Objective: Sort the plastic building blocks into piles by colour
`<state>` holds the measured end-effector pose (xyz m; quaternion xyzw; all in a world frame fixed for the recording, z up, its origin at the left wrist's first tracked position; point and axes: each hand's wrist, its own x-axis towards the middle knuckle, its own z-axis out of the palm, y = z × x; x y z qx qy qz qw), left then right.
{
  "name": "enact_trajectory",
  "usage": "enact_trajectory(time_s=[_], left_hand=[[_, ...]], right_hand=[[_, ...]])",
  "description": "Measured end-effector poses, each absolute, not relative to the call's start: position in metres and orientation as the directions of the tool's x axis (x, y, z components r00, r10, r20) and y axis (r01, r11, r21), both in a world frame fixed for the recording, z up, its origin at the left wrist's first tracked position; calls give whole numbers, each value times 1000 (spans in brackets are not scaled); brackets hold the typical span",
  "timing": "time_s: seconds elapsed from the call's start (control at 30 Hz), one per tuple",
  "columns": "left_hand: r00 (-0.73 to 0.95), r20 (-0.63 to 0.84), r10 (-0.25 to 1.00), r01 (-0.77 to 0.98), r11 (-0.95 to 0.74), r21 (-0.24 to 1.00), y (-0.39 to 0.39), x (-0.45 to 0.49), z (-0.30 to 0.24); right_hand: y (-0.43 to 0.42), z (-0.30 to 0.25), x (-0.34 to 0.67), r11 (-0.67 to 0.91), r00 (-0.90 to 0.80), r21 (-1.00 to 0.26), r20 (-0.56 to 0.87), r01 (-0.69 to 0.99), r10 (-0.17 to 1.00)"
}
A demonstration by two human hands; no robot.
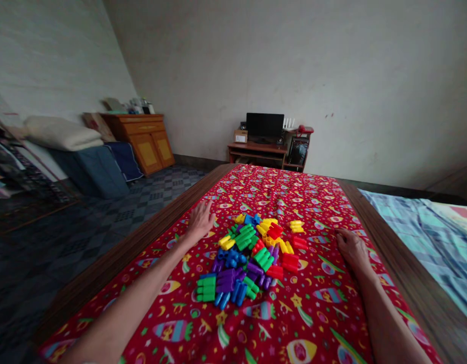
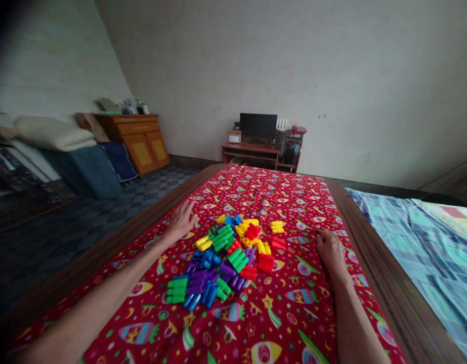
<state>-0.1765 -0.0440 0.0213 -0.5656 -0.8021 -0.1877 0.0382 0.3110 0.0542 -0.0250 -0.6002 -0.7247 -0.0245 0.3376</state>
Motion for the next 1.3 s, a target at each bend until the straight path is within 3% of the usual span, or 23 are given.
enact_trajectory(time_s=[0.1, 0.4, 0.53, 0.83, 0.9, 1.0, 1.1, 1.2, 1.3], left_hand=[[-516, 274, 811, 856, 483, 184, -50, -212, 24], [-642, 273, 717, 765, 622, 168, -57, -240, 24], [-609, 177, 773, 793, 588, 160, -60, -249, 26], [-582, 183, 792, 813, 571, 113, -58, -269, 27], [-582, 185, 792, 813, 569, 122, -57, -269, 26], [-581, 192, 791, 814, 565, 136, -58, -269, 25], [-571, 204, 795, 821, 551, 151, -59, -269, 23], [-561, 211, 800, 828, 541, 151, -59, -271, 22], [-554, 214, 805, 833, 534, 146, -60, -271, 22]], right_hand=[[54, -25, 310, 273, -42, -373, 522, 887, 852], [53, -25, 310, 301, -61, -380, 530, 875, 846], [51, -23, 309, 308, -61, -378, 542, 873, 838], [46, -9, 296, 290, -19, -423, 539, 858, 842], [30, 17, 264, 387, -53, -390, 644, 835, 764], [-29, 58, 175, 710, -394, -199, 716, 676, 576], [-112, 67, 65, 942, -772, -10, 570, 334, 280], [-169, 41, -19, 990, -933, 127, 360, 57, 8], [-169, 20, -52, 985, -960, 139, 272, 101, 60]])
